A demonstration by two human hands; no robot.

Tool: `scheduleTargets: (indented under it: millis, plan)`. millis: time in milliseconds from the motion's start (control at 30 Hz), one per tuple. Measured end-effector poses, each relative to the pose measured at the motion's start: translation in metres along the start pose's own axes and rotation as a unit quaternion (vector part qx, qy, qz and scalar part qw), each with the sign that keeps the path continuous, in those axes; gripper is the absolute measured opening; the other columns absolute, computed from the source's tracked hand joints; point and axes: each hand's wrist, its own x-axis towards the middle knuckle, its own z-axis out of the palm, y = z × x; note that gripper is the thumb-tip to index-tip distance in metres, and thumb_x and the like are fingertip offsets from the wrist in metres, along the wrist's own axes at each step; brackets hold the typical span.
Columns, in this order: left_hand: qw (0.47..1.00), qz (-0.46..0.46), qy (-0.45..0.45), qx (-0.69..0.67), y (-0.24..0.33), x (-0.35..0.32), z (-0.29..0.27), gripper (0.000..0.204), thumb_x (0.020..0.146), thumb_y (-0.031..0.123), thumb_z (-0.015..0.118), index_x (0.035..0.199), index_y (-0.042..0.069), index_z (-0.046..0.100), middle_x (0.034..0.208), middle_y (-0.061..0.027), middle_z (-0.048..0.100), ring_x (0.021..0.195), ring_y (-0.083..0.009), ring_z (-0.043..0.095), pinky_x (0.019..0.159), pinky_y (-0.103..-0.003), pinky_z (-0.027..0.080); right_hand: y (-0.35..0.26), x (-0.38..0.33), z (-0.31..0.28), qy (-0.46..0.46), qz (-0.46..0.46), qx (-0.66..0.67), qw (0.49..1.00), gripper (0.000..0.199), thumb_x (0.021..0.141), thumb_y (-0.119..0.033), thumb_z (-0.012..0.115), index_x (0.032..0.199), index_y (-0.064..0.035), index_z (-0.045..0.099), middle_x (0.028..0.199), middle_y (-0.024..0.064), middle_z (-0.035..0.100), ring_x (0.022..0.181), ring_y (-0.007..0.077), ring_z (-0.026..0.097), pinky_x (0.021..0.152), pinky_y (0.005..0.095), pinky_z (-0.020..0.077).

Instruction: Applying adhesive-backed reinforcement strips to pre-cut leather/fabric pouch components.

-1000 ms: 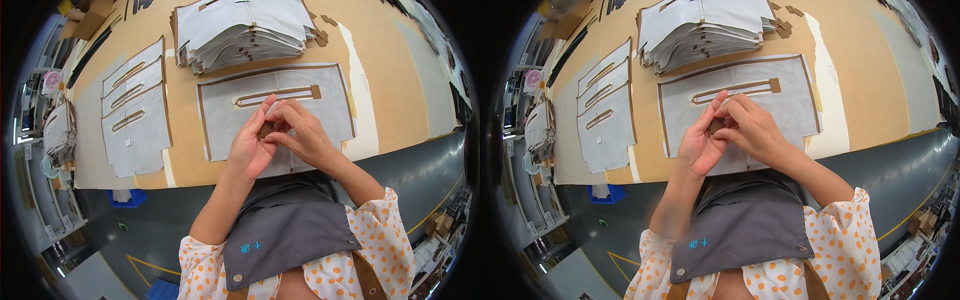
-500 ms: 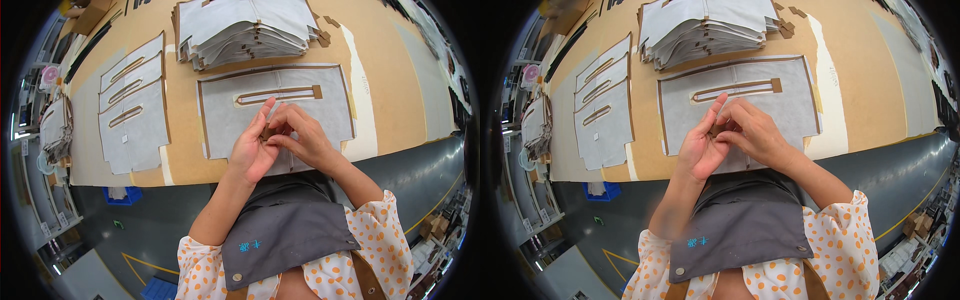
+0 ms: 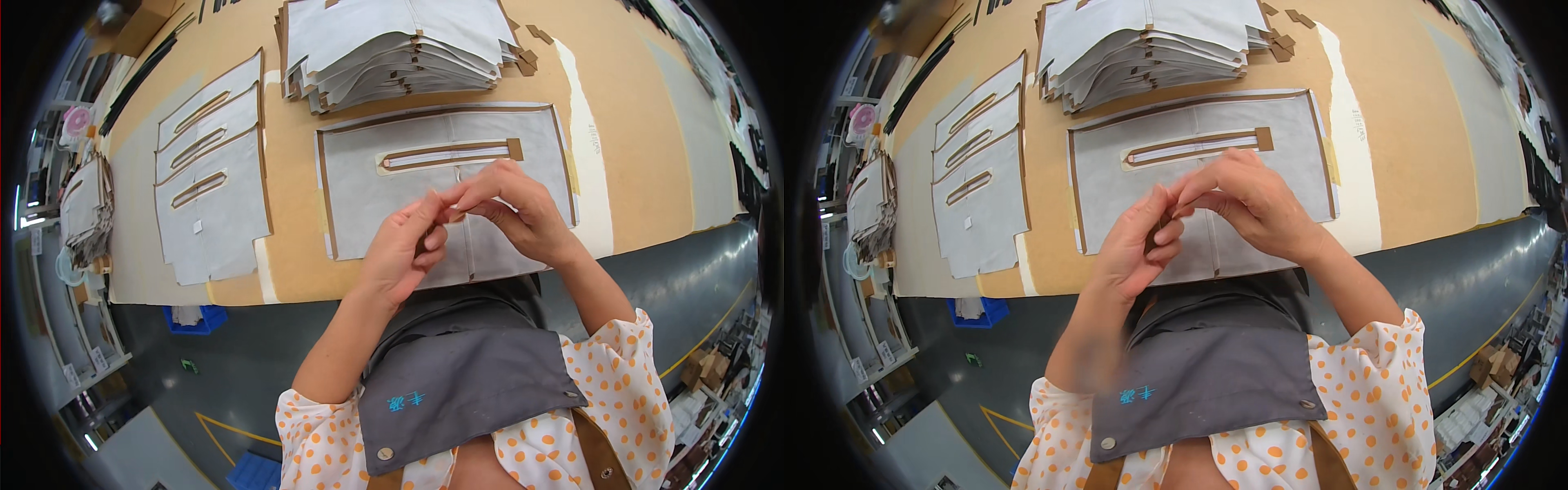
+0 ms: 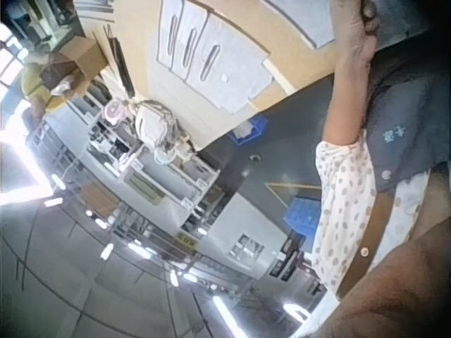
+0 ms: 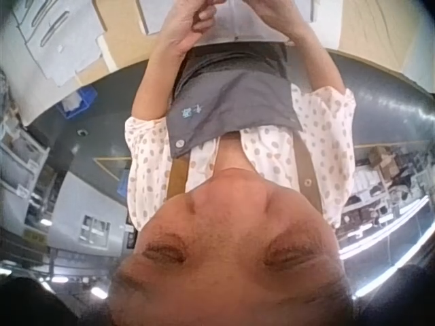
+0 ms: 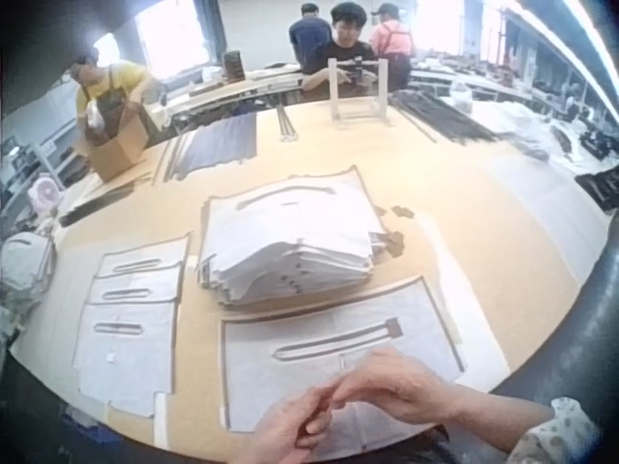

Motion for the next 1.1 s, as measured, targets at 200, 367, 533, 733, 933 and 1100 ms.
scheduleTargets:
  millis: [200,367,533,733,933,1100]
  plan:
    - [0.996,0.005,0.050,0.073,0.004,-0.003,0.004,0.029,0.097,0.017,0.069,0.122,0.001,0.067,0.088,0.0030,0.061,0.057,0.0000,0.034,0.046,-0.019,0.025,0.001,0.006,-0.002,-0.015,-0.021,0.029,0.999,0.022,0.088,0.001,0.069,0.108,-0.0086,0.068,0.114,0.0039,0.062,0.101,0.0157,0.058,0.084,0.0308,0.0501]
    - [0.986,0.113,0.122,0.028,-0.006,0.002,0.007,0.026,0.097,0.015,0.068,0.121,0.005,0.066,0.087,0.0040,0.059,0.060,-0.0003,0.037,0.046,-0.017,0.027,0.002,0.001,0.015,0.060,0.210,0.218,0.951,0.017,0.091,-0.014,0.074,0.101,-0.0039,0.066,0.102,0.0013,0.064,0.088,0.0090,0.057,0.077,0.0264,0.0492]
    - [0.969,0.179,0.161,0.053,-0.011,-0.003,0.005,0.022,0.096,0.011,0.070,0.117,0.005,0.069,0.083,0.0053,0.060,0.060,-0.0005,0.038,0.046,-0.018,0.027,-0.005,0.005,0.028,0.010,0.264,0.152,0.952,0.022,0.093,-0.021,0.074,0.092,-0.0025,0.063,0.079,-0.0015,0.060,0.073,0.0072,0.054,0.067,0.0249,0.0469]
    - [0.921,0.176,0.187,0.292,0.013,-0.022,-0.004,0.015,0.092,0.011,0.075,0.104,0.002,0.074,0.089,0.0025,0.069,0.071,0.0006,0.052,0.060,-0.017,0.040,-0.006,0.015,0.028,-0.063,0.216,0.085,0.971,0.021,0.092,-0.020,0.074,0.092,-0.0024,0.064,0.080,0.0018,0.061,0.072,0.0107,0.055,0.066,0.0271,0.0477]
    - [0.849,0.183,0.300,0.395,0.047,-0.029,-0.027,0.013,0.090,0.013,0.076,0.098,0.003,0.073,0.087,0.0013,0.069,0.082,-0.0054,0.060,0.074,-0.021,0.046,0.019,0.020,0.039,-0.047,-0.034,-0.201,0.978,0.033,0.083,-0.019,0.078,0.112,-0.0056,0.067,0.109,0.0071,0.064,0.091,0.0233,0.059,0.080,0.0329,0.0507]
    - [0.827,0.208,0.295,0.431,0.062,-0.017,-0.041,0.013,0.089,0.013,0.076,0.096,0.003,0.073,0.085,0.0007,0.070,0.081,-0.0060,0.060,0.074,-0.021,0.045,0.026,0.019,0.042,-0.073,-0.066,-0.278,0.955,0.044,0.077,-0.016,0.079,0.118,-0.0060,0.067,0.117,0.0051,0.063,0.093,0.0236,0.057,0.082,0.0343,0.0513]
